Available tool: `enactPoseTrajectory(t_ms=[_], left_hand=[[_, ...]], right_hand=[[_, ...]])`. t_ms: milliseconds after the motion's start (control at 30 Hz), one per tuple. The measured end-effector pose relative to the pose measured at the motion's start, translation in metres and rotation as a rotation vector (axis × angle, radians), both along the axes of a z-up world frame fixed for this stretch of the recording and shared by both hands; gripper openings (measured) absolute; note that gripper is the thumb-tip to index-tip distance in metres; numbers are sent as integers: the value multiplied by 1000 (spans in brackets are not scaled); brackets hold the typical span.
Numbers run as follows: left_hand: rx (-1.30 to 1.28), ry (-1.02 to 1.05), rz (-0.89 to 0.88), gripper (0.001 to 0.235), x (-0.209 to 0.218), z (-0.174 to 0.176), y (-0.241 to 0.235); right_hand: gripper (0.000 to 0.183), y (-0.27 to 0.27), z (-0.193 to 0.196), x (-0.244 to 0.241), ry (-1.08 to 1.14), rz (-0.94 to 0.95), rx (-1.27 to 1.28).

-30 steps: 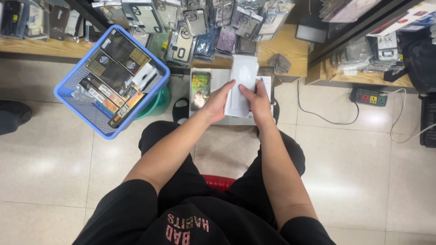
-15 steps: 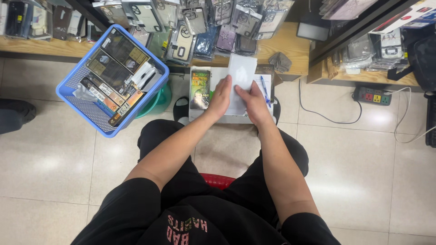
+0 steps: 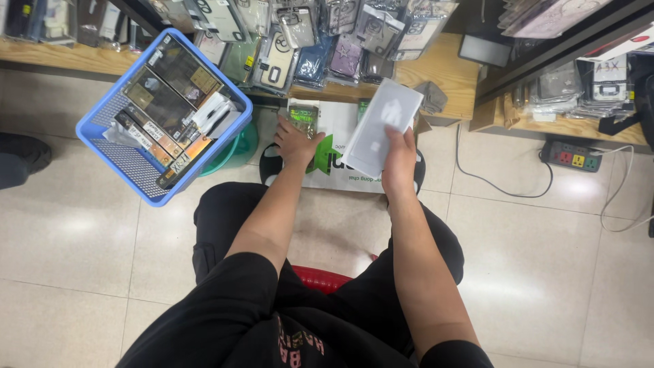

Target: The person sits on a stool and organizes small electronic items, including a green box, a black device, and a white device, by placing them into plastic bags and arranging them on a box.

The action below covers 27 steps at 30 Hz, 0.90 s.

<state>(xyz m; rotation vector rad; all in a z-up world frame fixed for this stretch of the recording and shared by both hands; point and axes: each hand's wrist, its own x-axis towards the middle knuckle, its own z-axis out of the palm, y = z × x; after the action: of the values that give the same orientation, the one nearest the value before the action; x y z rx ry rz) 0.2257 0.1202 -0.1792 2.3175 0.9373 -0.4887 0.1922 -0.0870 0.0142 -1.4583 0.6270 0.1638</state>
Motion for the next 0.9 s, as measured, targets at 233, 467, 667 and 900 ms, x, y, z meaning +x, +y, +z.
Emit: enactPoseTrajectory(t_ms=[233,467,667,900], left_hand=[[114,-4,-95,139,-1,28,-13],[-14,-372,-683,124,-44,169,-50],[-226,-422,-620,112,-69,184,-33],[-562,-335,-201,98,-31,149,-32]], right_hand=[[59,-33,-78,35,-156,-130,224],[54,-70,-71,62,-389,-491,509],[64,-57,-37,52,-406,-457,150],[48,-42,-58,27,-552,-51,-225]])
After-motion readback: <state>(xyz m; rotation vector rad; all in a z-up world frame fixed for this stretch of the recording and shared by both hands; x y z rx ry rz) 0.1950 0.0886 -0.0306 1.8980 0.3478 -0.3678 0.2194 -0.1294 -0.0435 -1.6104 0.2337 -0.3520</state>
